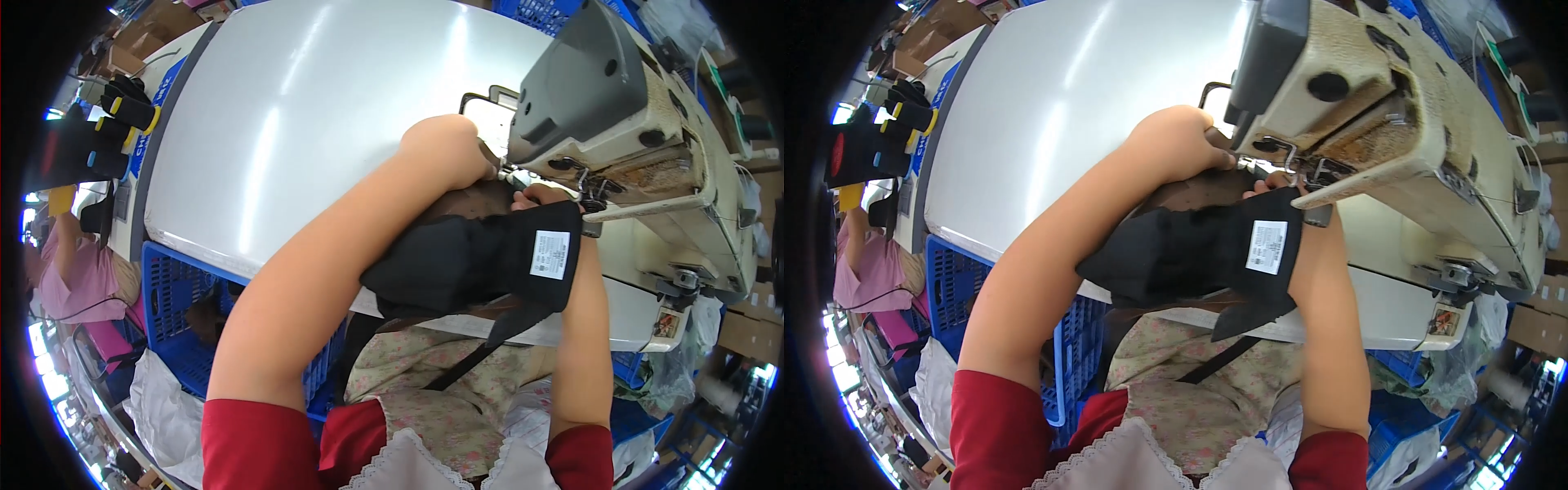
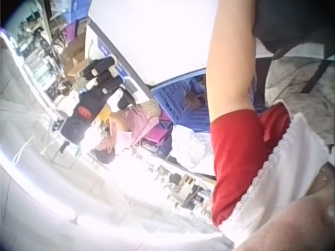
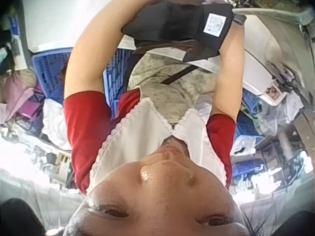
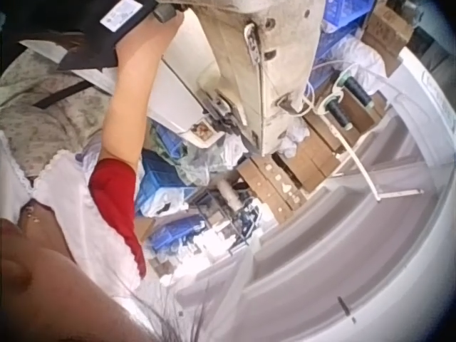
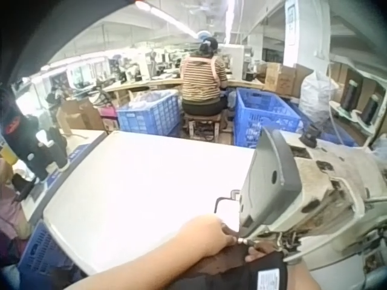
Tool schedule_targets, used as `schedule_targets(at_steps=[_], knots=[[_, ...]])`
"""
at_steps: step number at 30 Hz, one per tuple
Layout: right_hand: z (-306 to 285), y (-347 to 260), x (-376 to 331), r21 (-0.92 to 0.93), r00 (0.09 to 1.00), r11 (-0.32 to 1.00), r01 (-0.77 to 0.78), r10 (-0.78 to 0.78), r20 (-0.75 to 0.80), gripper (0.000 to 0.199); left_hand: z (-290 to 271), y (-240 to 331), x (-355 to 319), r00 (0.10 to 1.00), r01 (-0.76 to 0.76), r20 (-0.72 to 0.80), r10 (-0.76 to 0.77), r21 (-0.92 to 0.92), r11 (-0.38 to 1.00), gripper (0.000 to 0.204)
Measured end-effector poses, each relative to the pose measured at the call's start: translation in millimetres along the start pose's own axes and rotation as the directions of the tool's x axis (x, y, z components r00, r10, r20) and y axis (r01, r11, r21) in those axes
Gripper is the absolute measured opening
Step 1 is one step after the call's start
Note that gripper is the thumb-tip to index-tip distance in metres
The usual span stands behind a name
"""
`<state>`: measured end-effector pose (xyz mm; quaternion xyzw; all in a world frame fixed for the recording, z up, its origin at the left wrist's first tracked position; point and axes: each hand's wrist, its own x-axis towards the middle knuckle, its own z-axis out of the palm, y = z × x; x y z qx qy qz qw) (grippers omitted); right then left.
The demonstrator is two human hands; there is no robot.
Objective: Use a sewing machine to stitch leather footwear components and trim excess material with snips.
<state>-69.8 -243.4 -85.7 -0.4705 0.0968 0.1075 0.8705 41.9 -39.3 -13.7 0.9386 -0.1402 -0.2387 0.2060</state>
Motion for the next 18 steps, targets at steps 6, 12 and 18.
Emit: schedule_targets(at_steps=[6, 12, 18], knots=[[26, -12, -6, -0.277, 0.999, 0.961, 0.026, -0.035, -0.029, 0.02, 0, -3, 2, 0.999, -0.014, 0.036, 0.014, -0.003, 1.0, 0.043], [52, -27, -14, -0.691, 0.995, 0.723, -0.016, -0.057, -0.083, 0.02, 2, -4, 2, 0.999, -0.017, 0.038, 0.016, 0.024, 1.0, 0.041], [71, -39, -13, -0.869, 0.981, 0.485, -0.096, -0.103, -0.165, 0.02, 6, -8, 4, 0.995, -0.095, -0.042, 0.094, -0.031, 0.995, 0.037]])
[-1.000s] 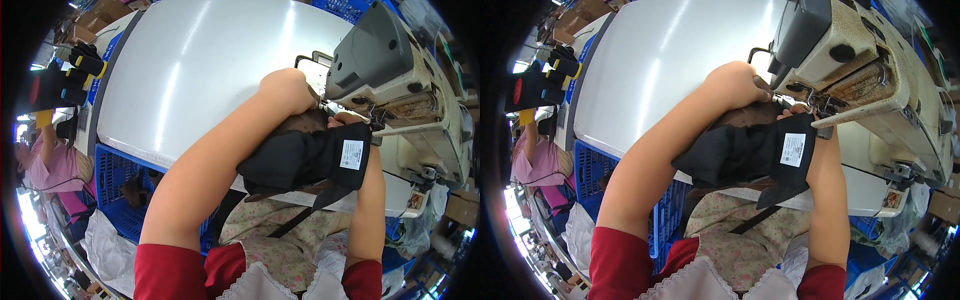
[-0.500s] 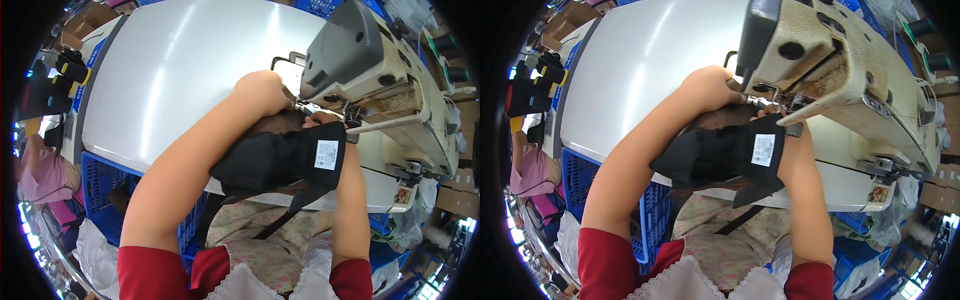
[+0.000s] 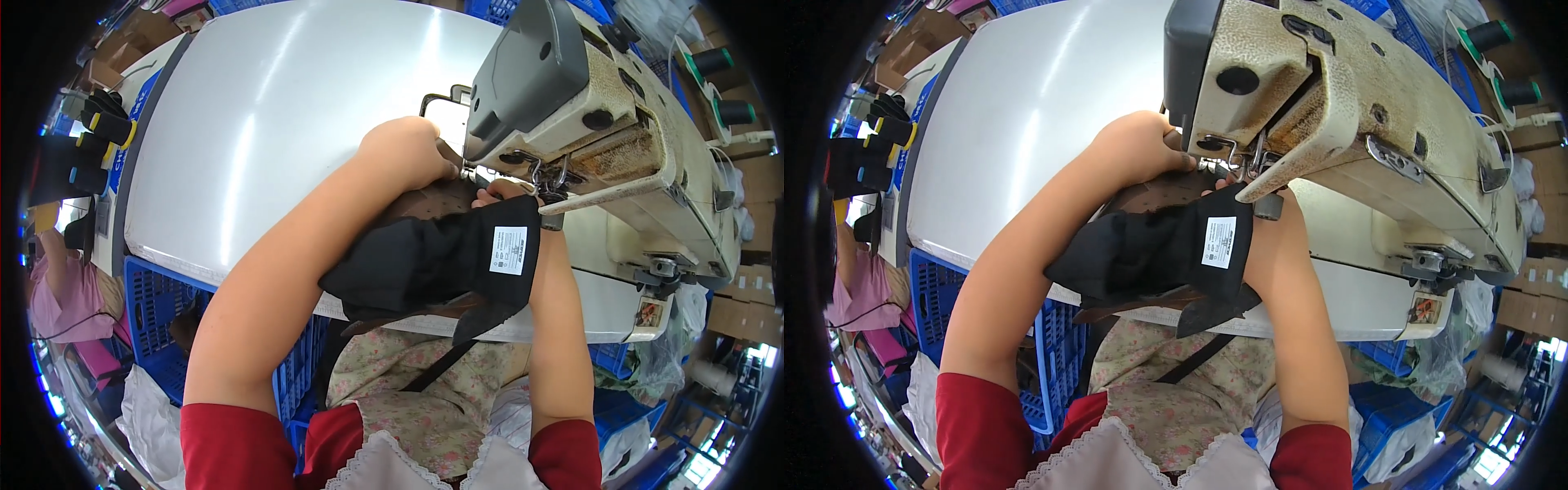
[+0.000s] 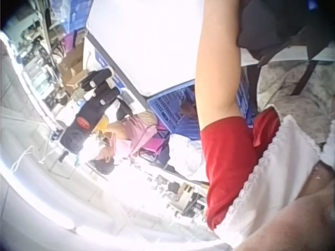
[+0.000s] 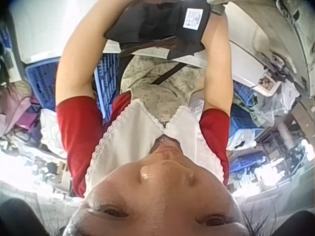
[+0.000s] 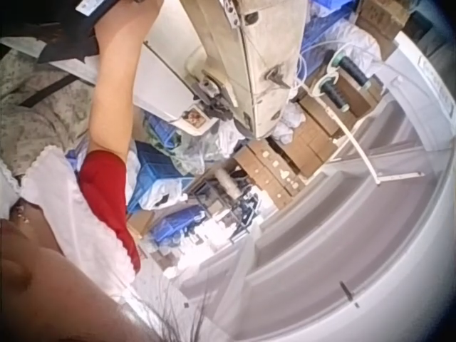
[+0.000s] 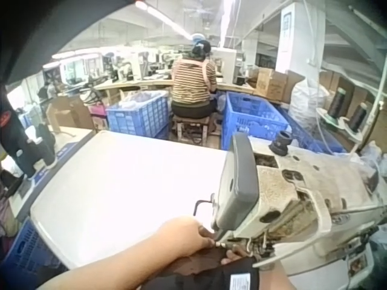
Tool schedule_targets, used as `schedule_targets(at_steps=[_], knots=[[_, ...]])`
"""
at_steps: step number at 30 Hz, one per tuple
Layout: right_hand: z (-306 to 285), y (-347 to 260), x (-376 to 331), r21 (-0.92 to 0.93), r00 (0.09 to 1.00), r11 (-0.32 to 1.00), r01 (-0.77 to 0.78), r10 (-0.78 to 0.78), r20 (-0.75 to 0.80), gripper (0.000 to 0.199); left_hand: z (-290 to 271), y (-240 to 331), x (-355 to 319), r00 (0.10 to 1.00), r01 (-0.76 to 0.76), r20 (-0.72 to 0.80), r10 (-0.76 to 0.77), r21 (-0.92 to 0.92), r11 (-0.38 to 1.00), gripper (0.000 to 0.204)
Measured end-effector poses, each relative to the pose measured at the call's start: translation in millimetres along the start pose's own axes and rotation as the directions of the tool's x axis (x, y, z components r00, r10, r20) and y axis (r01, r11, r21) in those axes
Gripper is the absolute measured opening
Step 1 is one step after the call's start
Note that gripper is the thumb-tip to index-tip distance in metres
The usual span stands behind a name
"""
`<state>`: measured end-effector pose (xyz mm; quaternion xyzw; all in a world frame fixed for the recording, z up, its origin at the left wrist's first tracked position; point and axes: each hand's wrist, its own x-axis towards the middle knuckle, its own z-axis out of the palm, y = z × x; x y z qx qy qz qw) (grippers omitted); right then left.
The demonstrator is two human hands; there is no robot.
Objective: Use a sewing machine to stitch leather footwear components and trim excess material with snips.
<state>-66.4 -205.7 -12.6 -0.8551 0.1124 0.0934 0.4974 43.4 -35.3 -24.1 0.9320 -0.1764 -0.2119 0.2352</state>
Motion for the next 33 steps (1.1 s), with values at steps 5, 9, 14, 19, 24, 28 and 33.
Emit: schedule_targets(at_steps=[5, 9, 14, 19, 24, 28, 33], knots=[[-1, 26, 8, -0.242, 0.981, 0.951, 0.191, -0.192, 0.017, 0.018, -8, 10, -1, 0.991, 0.083, 0.106, -0.088, 0.044, 0.996, 0.039], [0, 19, 9, -0.247, 0.987, 0.956, 0.16, -0.159, 0.022, 0.017, -9, 10, -2, 0.991, 0.092, 0.094, -0.098, 0.06, 0.994, 0.04], [3, 25, 10, -0.34, 0.956, 0.899, 0.278, -0.292, 0.008, 0.018, -7, 6, -2, 0.992, 0.088, 0.082, -0.092, 0.044, 0.995, 0.039], [7, 42, 19, 0.035, 0.999, 0.999, 0.035, -0.035, 0.008, 0.019, -9, 9, -1, 0.993, 0.076, 0.087, -0.081, 0.057, 0.996, 0.039], [4, 42, 12, -0.333, 0.917, 0.86, 0.386, -0.398, 0.033, 0.018, -4, 4, 2, 0.997, 0.038, 0.067, -0.04, 0.033, 0.999, 0.039], [3, 20, 5, -0.089, 0.992, 0.988, 0.124, -0.123, 0.018, 0.018, -4, 6, 1, 0.994, 0.062, 0.086, -0.066, 0.045, 0.997, 0.039], [0, 14, 1, 0.228, 0.996, 0.974, 0.005, -0.024, 0.081, 0.021, -5, 6, 1, 0.994, 0.06, 0.089, -0.064, 0.05, 0.997, 0.039]])
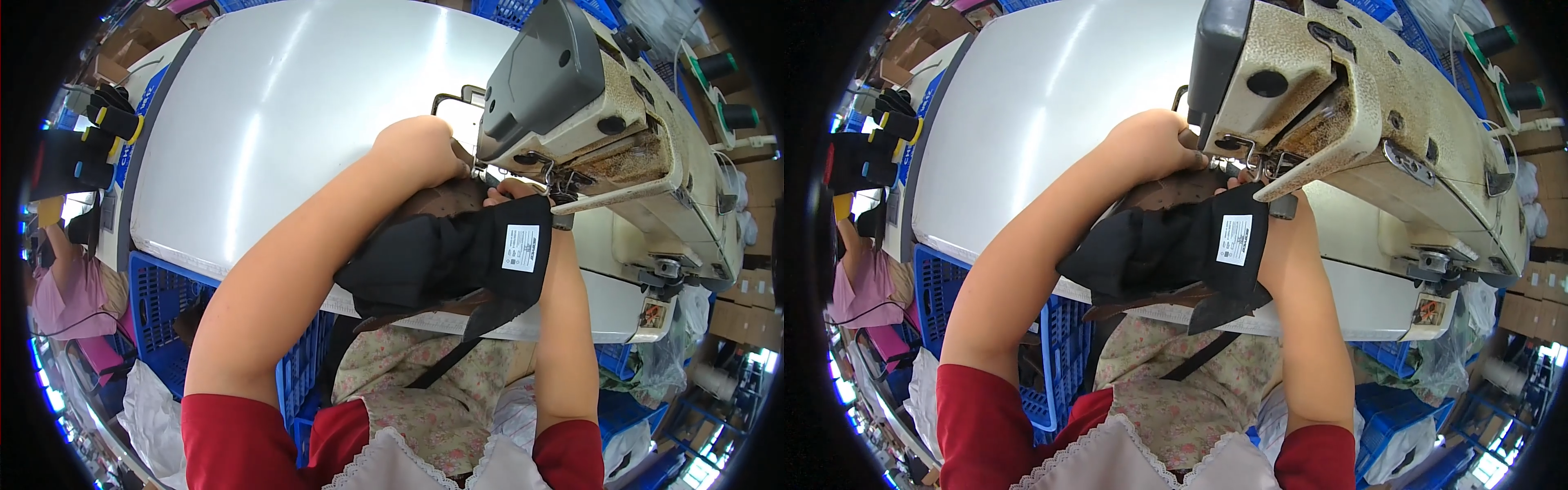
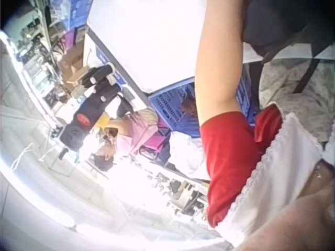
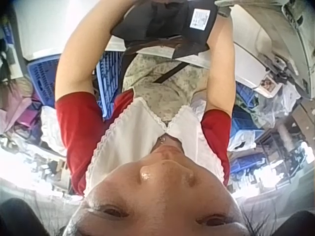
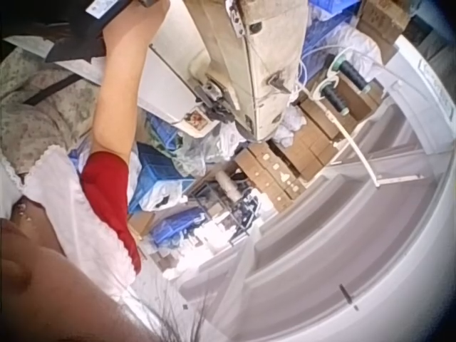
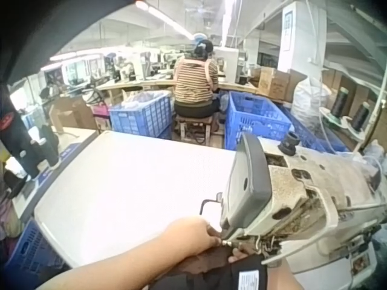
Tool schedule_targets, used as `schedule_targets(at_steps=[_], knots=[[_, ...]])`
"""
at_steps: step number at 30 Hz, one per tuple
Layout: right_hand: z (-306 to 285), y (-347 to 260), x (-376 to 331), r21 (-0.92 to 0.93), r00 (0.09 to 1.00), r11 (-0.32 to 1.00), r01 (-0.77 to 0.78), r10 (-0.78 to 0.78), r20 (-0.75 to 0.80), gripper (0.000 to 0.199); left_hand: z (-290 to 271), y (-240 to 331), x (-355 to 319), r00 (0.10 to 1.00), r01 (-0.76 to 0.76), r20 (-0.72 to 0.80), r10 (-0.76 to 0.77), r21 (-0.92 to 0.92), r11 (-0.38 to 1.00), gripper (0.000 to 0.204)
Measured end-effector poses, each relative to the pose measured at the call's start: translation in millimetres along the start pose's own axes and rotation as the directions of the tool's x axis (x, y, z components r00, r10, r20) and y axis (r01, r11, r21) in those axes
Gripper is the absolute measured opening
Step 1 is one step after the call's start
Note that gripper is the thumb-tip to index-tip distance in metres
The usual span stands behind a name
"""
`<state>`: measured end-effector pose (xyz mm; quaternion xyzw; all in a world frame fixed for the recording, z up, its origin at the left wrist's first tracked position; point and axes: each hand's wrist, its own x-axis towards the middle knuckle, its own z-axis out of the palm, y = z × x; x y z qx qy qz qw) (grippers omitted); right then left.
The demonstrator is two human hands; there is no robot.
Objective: Use a sewing machine to stitch leather footwear components and trim excess material with snips.
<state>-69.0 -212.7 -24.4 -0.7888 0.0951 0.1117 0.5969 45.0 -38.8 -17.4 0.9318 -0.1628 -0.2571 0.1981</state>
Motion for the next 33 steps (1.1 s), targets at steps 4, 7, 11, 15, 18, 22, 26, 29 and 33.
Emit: schedule_targets(at_steps=[4, 7, 11, 15, 18, 22, 26, 29, 33], knots=[[-3, 13, 5, -0.002, 0.999, 0.999, 0.054, -0.054, 0.0, 0.021, -1, 1, 0, 1.0, 0.005, -0.001, -0.005, 0.014, 1.0, 0.037], [-10, 9, 2, -0.211, 0.981, 0.958, 0.194, -0.184, 0.065, 0.021, 0, -2, 0, 0.999, -0.036, -0.021, 0.037, 0.032, 0.999, 0.035], [-3, -17, -3, 0.234, 0.974, 0.946, -0.226, 0.226, 0.028, 0.024, -6, 0, 1, 0.991, -0.126, 0.063, 0.116, 0.199, 0.972, 0.045], [-7, -9, -5, -0.085, 0.995, 0.993, 0.078, -0.082, -0.048, 0.011, -38, 22, -23, 0.946, 0.031, 0.324, -0.026, -0.01, 0.999, 0.054], [-13, -2, -8, -0.289, 0.987, 0.945, 0.153, -0.158, 0.007, 0.01, -27, 6, -22, 0.951, -0.041, 0.297, 0.08, -0.134, 0.99, 0.055], [-37, 6, -9, -0.652, 0.976, 0.726, 0.218, -0.163, 0.145, 0.029, -23, 10, -27, 0.969, -0.05, 0.232, 0.082, -0.138, 0.989, 0.05], [-27, -8, -15, -0.486, 0.993, 0.87, 0.086, -0.114, -0.027, 0.049, -12, 8, -26, 0.988, -0.055, 0.14, 0.065, -0.073, 0.996, 0.041], [-30, -23, -15, -0.606, 0.986, 0.786, 0.123, -0.028, 0.164, 0.069, -11, 9, -26, 0.989, -0.024, 0.142, 0.033, -0.061, 0.998, 0.045], [4, -53, -29, -0.844, 0.97, 0.501, 0.189, 0.038, 0.24, 0.085, -13, 13, -29, 0.992, -0.049, 0.119, 0.049, -0.004, 0.999, 0.051]])
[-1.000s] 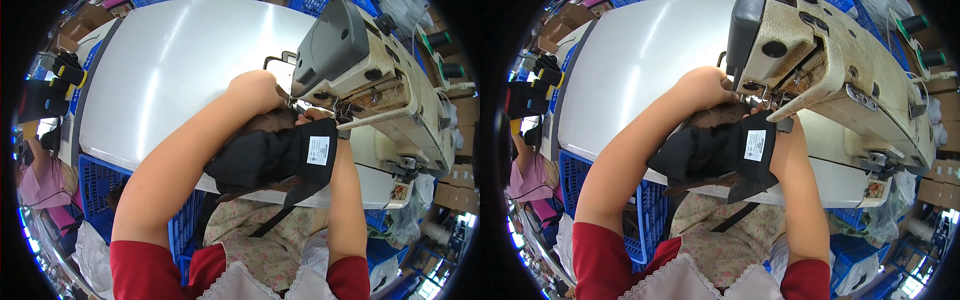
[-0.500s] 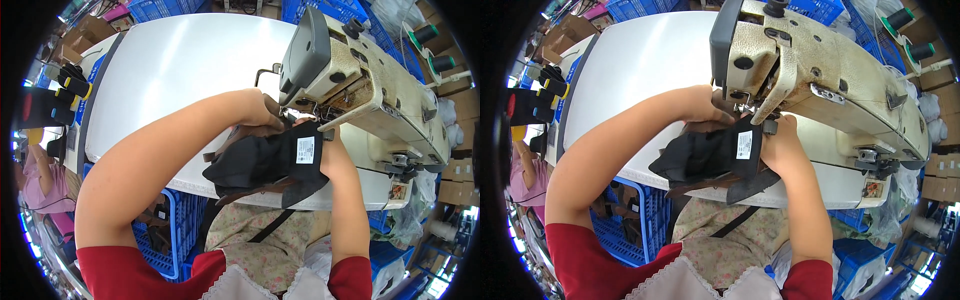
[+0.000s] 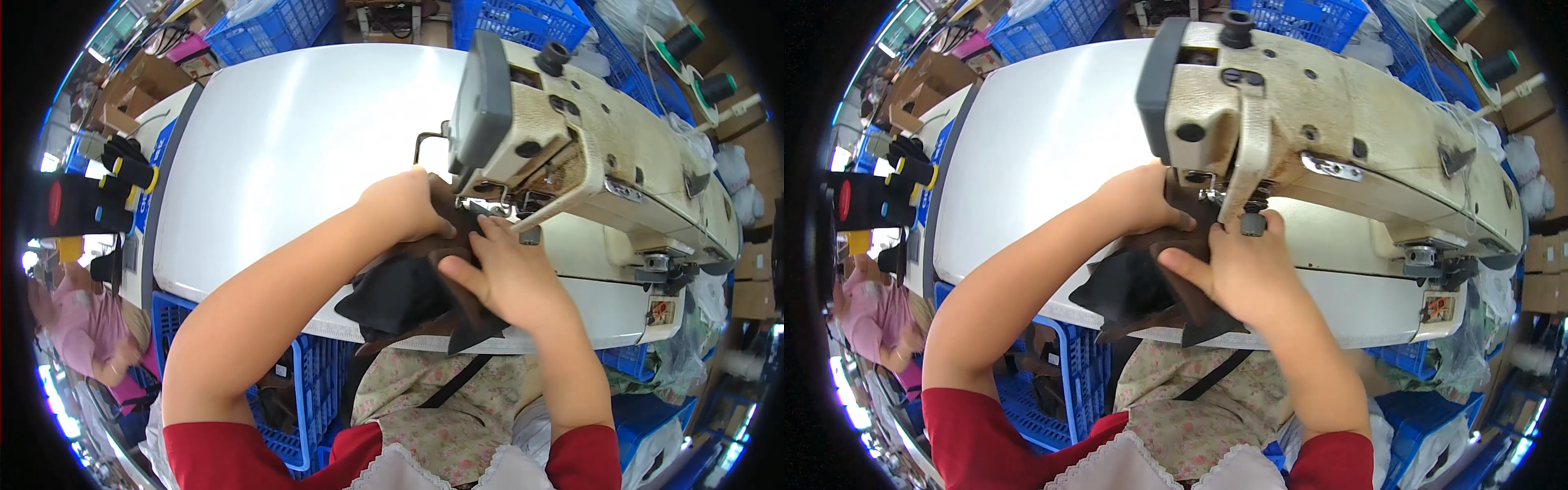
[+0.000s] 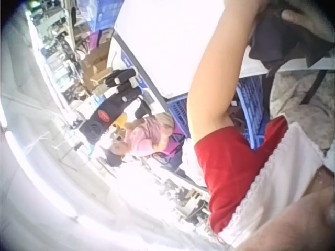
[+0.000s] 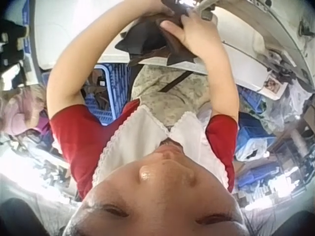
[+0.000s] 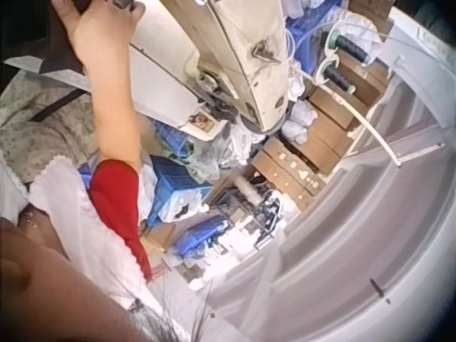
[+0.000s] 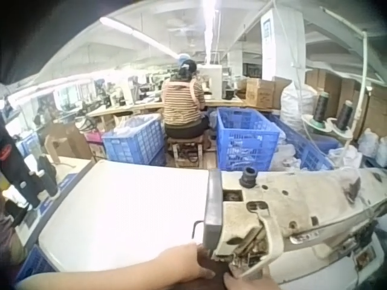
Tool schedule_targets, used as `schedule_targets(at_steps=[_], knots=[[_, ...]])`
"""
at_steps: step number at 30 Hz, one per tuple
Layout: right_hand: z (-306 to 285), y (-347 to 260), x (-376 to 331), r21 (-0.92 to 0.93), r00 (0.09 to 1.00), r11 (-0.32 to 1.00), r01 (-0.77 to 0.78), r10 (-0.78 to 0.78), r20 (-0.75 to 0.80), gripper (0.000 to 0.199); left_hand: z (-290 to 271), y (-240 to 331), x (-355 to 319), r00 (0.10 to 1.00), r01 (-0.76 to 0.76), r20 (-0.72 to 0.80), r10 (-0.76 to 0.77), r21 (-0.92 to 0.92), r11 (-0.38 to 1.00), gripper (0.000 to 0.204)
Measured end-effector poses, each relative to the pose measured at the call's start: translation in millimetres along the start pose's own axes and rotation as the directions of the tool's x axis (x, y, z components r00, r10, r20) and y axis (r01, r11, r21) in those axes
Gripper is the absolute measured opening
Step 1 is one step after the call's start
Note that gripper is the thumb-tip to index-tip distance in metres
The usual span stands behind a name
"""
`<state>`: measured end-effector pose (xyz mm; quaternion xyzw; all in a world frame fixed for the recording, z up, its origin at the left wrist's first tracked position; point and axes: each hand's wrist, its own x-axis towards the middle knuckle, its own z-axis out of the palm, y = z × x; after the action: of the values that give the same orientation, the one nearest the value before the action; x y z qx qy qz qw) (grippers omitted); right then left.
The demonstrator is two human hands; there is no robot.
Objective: Use a sewing machine to stitch leather footwear components and trim excess material with snips.
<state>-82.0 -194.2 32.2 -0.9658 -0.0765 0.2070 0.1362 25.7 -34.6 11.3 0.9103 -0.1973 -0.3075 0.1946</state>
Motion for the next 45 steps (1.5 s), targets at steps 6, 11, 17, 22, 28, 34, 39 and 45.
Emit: schedule_targets(at_steps=[6, 11, 17, 22, 28, 34, 39, 45], knots=[[19, 5, -6, 0.063, 0.983, 0.997, 0.054, -0.043, -0.178, 0.084, 3, 0, -1, 0.998, 0.051, -0.041, -0.051, 0.006, 0.999, 0.051], [34, 12, -7, 0.066, 0.953, 0.993, 0.102, -0.079, -0.292, 0.084, 11, -17, 6, 0.996, 0.057, -0.065, -0.067, -0.14, 0.988, 0.053], [38, 14, -7, 0.083, 0.949, 0.992, 0.096, -0.066, -0.308, 0.084, 10, -16, 10, 0.99, 0.07, -0.116, -0.077, -0.07, 0.995, 0.046], [43, 14, -7, 0.094, 0.942, 0.991, 0.096, -0.06, -0.33, 0.081, 8, -12, 8, 0.989, 0.065, -0.128, -0.071, -0.055, 0.996, 0.045], [50, 12, -1, 0.098, 0.925, 0.992, 0.084, -0.041, -0.377, 0.079, 4, -10, 11, 0.989, 0.07, -0.132, -0.071, -0.012, 0.997, 0.043], [60, 6, 7, 0.176, 0.813, 0.97, 0.167, -0.035, -0.581, 0.083, -2, -10, 14, 0.986, 0.014, -0.164, -0.011, 0.016, 1.0, 0.041], [70, 2, 8, 0.182, 0.792, 0.976, 0.123, 0.014, -0.61, 0.086, -7, -8, 19, 0.992, -0.006, -0.123, 0.015, 0.07, 0.998, 0.042], [75, -4, 13, 0.199, 0.768, 0.972, 0.125, 0.032, -0.639, 0.083, -10, -14, 26, 0.981, -0.088, -0.163, 0.103, 0.096, 0.991, 0.045]])
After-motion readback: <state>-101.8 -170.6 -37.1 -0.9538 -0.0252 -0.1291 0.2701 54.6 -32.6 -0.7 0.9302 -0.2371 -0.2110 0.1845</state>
